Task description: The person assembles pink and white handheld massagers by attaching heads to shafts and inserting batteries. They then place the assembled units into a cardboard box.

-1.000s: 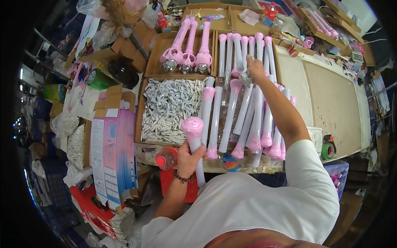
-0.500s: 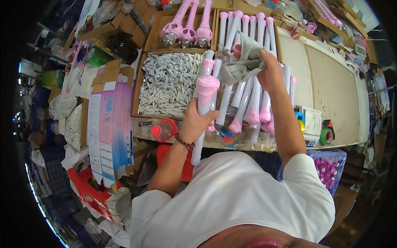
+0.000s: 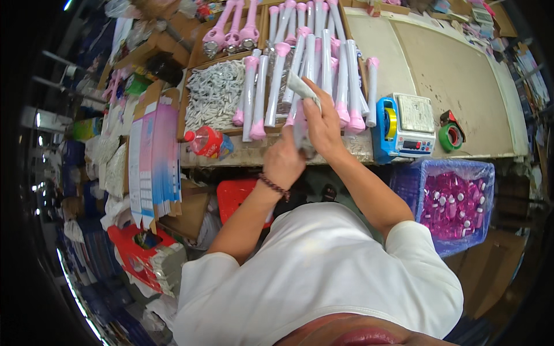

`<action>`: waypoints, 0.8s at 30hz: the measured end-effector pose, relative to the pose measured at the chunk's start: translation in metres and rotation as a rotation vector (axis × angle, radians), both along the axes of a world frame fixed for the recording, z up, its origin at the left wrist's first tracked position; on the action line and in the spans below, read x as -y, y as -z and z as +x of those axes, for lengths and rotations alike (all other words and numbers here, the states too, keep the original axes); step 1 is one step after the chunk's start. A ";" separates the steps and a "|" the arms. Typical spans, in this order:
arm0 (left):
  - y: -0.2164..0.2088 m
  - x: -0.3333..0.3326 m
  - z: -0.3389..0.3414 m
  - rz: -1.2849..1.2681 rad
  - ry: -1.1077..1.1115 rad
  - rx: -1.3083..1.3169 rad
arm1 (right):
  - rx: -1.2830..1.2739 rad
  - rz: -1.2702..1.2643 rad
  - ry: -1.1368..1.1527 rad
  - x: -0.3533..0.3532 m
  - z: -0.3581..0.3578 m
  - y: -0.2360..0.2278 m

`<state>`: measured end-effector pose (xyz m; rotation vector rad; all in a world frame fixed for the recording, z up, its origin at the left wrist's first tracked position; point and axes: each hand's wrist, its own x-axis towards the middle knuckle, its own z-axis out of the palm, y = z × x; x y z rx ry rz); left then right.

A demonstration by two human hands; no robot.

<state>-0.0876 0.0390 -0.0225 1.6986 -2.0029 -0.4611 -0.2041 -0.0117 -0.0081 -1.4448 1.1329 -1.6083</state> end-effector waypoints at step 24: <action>-0.074 -0.015 0.049 0.502 0.709 -0.691 | -0.618 -0.079 -0.491 -0.056 -0.029 -0.126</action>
